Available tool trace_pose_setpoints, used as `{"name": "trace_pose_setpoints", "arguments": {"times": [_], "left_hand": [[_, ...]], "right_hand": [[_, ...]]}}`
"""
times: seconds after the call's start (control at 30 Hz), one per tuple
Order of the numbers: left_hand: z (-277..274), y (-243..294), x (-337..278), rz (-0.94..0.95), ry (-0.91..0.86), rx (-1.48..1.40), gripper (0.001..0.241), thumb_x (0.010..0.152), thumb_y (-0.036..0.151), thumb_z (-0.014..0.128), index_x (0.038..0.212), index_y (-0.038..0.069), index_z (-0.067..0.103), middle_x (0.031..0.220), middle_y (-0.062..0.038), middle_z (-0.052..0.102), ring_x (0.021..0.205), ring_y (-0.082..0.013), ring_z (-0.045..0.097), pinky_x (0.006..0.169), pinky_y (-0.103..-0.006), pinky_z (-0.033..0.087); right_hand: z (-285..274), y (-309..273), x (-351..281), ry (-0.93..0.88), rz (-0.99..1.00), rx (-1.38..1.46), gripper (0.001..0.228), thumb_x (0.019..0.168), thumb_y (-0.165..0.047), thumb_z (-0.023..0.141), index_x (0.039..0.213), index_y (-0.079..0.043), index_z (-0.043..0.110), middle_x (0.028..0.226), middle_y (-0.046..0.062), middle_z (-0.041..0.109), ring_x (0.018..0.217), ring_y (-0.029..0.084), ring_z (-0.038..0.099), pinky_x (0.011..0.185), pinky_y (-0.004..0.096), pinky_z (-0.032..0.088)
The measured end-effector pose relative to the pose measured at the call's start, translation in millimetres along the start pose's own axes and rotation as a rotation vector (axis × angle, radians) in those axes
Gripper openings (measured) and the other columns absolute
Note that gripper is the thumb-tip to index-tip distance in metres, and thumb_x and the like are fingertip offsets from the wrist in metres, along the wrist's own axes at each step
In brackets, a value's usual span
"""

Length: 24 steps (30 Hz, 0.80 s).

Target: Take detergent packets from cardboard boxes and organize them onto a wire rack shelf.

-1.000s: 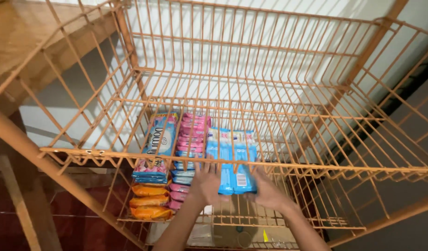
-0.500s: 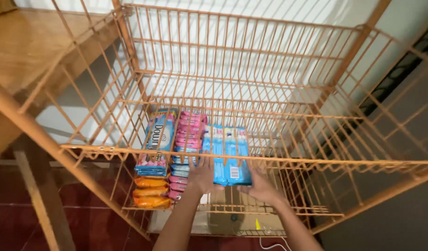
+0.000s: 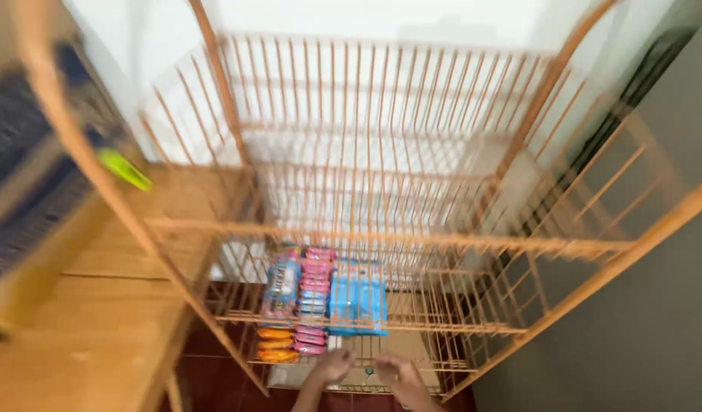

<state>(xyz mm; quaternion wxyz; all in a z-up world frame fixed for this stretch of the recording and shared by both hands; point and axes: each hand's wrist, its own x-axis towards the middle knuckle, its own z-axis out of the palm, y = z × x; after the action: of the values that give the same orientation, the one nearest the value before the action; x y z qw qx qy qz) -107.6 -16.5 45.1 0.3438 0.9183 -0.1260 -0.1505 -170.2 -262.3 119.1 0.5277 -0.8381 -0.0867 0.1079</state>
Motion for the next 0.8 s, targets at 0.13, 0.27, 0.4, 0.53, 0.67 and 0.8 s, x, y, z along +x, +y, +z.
{"name": "trace_pose_setpoints", "arguments": {"times": [0.13,0.27,0.4,0.53,0.67,0.8], "left_hand": [[-63.1,78.2,-93.1,-0.112,0.018,-0.288,0.047,0.097,0.044,0.055,0.109,0.002,0.072,0.109,-0.021,0.075,0.105,-0.0339,0.071,0.092,-0.0448,0.053],[-119.2,145.1,-166.2,-0.205,0.131,-0.633,0.051,0.104,0.043,0.051,0.101,-0.001,0.076,0.097,-0.017,0.08,0.087,-0.0248,0.074,0.078,-0.0397,0.059],[-186.0,229.6,-240.1,-0.254,0.094,-1.367,0.038,0.1,0.032,0.053,0.115,0.003,0.072,0.105,-0.011,0.08,0.089,-0.0234,0.079,0.079,-0.0403,0.06],[-253.0,264.5,-315.2,-0.287,0.234,-1.206,0.041,0.101,0.04,0.053,0.121,0.009,0.071,0.106,-0.005,0.077,0.089,-0.0149,0.071,0.075,-0.0338,0.053],[-327.9,292.2,-406.0,-0.239,0.403,-1.106,0.042,0.102,0.041,0.052,0.122,0.009,0.071,0.108,-0.006,0.078,0.096,-0.0161,0.073,0.083,-0.0341,0.057],[-381.9,284.6,-488.9,-0.166,0.458,-1.26,0.044,0.103,0.039,0.048,0.126,0.009,0.069,0.114,-0.006,0.078,0.1,-0.0177,0.074,0.084,-0.0336,0.058]], "right_hand": [[6.3,-60.1,-36.6,-0.104,-0.04,0.381,0.034,0.091,-0.012,0.071,0.124,-0.003,0.07,0.106,0.008,0.078,0.1,0.017,0.075,0.089,0.032,0.061],[18.6,-175.5,-79.2,-0.063,0.066,0.431,0.043,0.09,-0.008,0.071,0.133,-0.012,0.062,0.102,0.008,0.076,0.099,0.018,0.075,0.089,0.031,0.061],[25.3,-313.8,-129.2,0.06,-0.041,0.585,0.038,0.091,-0.002,0.066,0.129,-0.006,0.064,0.115,0.007,0.077,0.107,0.017,0.073,0.093,0.031,0.059],[31.7,-410.0,-160.0,0.118,-0.139,0.638,0.036,0.089,-0.002,0.069,0.125,-0.005,0.065,0.112,0.004,0.072,0.1,0.014,0.069,0.083,0.031,0.06],[46.4,-470.9,-181.6,0.197,-0.315,0.43,0.027,0.09,-0.002,0.072,0.117,-0.002,0.072,0.102,0.005,0.075,0.088,0.014,0.065,0.079,0.028,0.054],[76.6,-524.5,-193.6,0.07,-0.267,0.675,0.024,0.091,-0.003,0.069,0.115,-0.002,0.072,0.095,0.004,0.071,0.087,0.014,0.066,0.078,0.029,0.056]]}}
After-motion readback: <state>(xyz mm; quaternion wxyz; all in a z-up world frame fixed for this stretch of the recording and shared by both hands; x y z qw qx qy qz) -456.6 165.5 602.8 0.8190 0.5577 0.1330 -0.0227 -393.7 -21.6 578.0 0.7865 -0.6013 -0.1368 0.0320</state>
